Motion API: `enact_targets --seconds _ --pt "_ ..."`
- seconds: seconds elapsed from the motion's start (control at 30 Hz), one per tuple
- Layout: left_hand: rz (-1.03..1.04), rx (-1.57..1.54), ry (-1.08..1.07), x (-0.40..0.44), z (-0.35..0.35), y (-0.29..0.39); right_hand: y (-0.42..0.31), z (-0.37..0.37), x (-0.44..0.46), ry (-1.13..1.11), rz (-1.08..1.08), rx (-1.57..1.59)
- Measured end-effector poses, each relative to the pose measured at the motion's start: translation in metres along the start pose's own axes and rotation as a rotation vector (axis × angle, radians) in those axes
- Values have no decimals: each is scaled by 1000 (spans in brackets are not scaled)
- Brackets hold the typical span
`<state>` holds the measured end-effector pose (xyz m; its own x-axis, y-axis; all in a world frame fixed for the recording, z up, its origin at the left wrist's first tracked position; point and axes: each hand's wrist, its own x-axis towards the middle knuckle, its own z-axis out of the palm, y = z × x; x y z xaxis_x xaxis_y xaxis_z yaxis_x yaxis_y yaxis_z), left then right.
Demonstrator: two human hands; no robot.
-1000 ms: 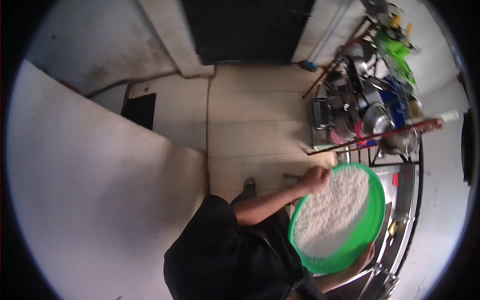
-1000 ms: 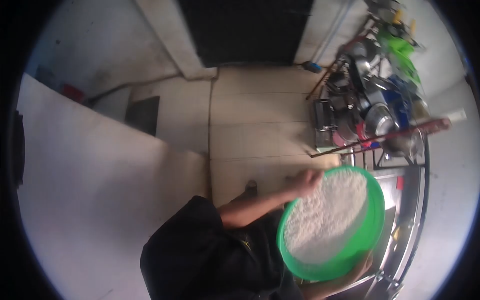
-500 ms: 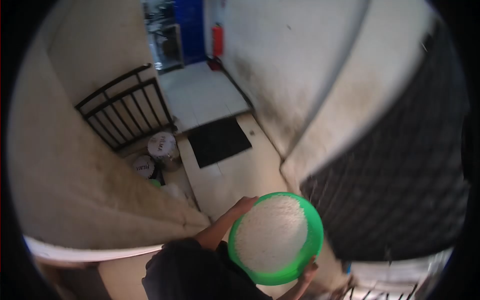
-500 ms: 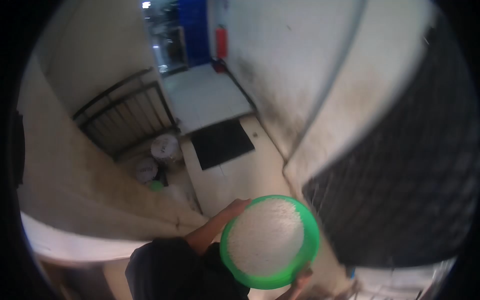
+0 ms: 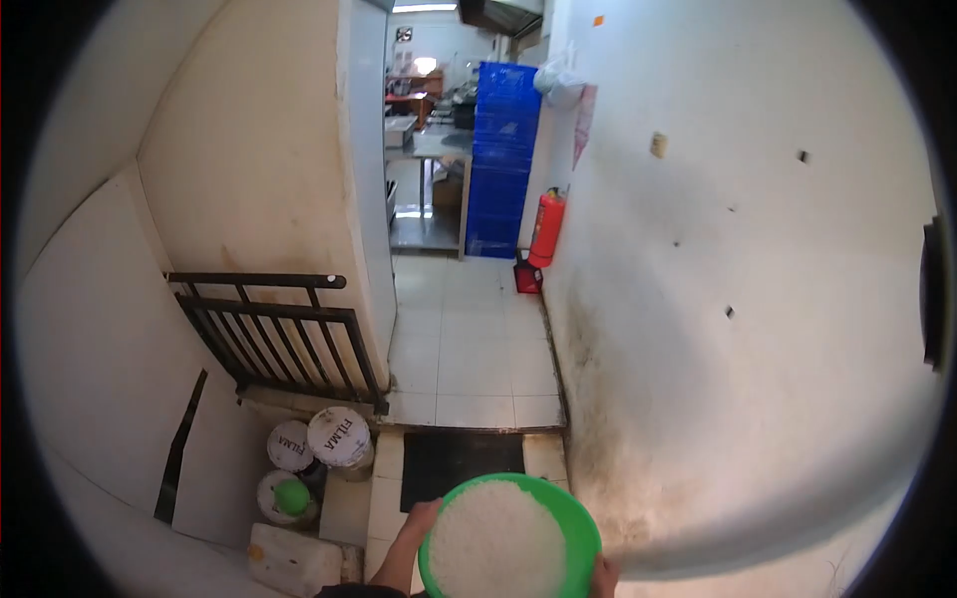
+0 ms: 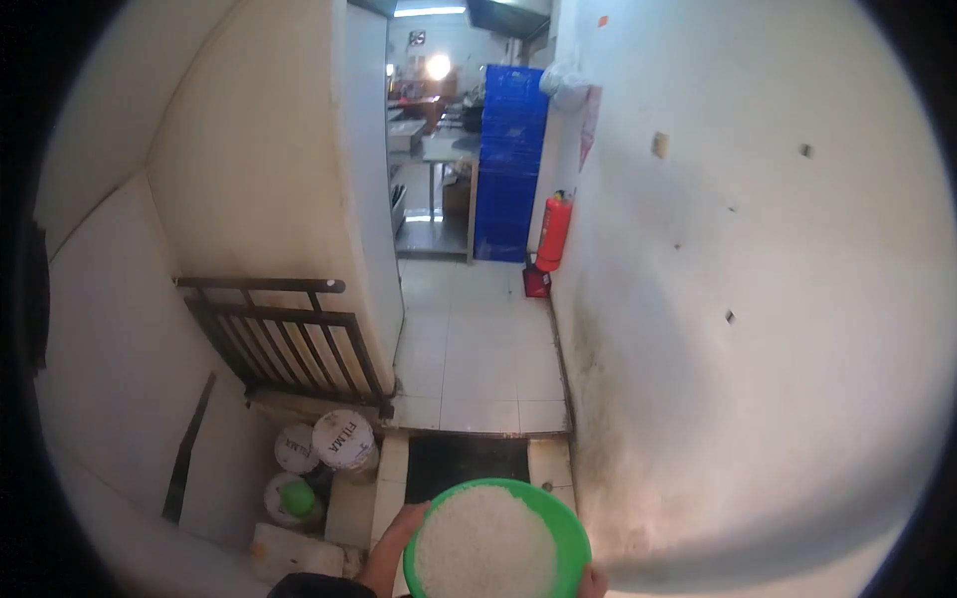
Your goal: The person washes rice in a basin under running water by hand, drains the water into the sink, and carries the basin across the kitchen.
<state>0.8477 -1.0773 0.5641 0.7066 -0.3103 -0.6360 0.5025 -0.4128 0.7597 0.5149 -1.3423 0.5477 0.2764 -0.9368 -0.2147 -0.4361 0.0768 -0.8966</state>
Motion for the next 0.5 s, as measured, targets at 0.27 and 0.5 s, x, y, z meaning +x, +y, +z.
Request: enact_targets --seconds 0.27,0.5 --pt "-63 -185 77 296 78 314 -208 173 407 -197 94 -11" --pt "-3 -133 342 523 124 571 -371 390 738 -287 -137 -135"
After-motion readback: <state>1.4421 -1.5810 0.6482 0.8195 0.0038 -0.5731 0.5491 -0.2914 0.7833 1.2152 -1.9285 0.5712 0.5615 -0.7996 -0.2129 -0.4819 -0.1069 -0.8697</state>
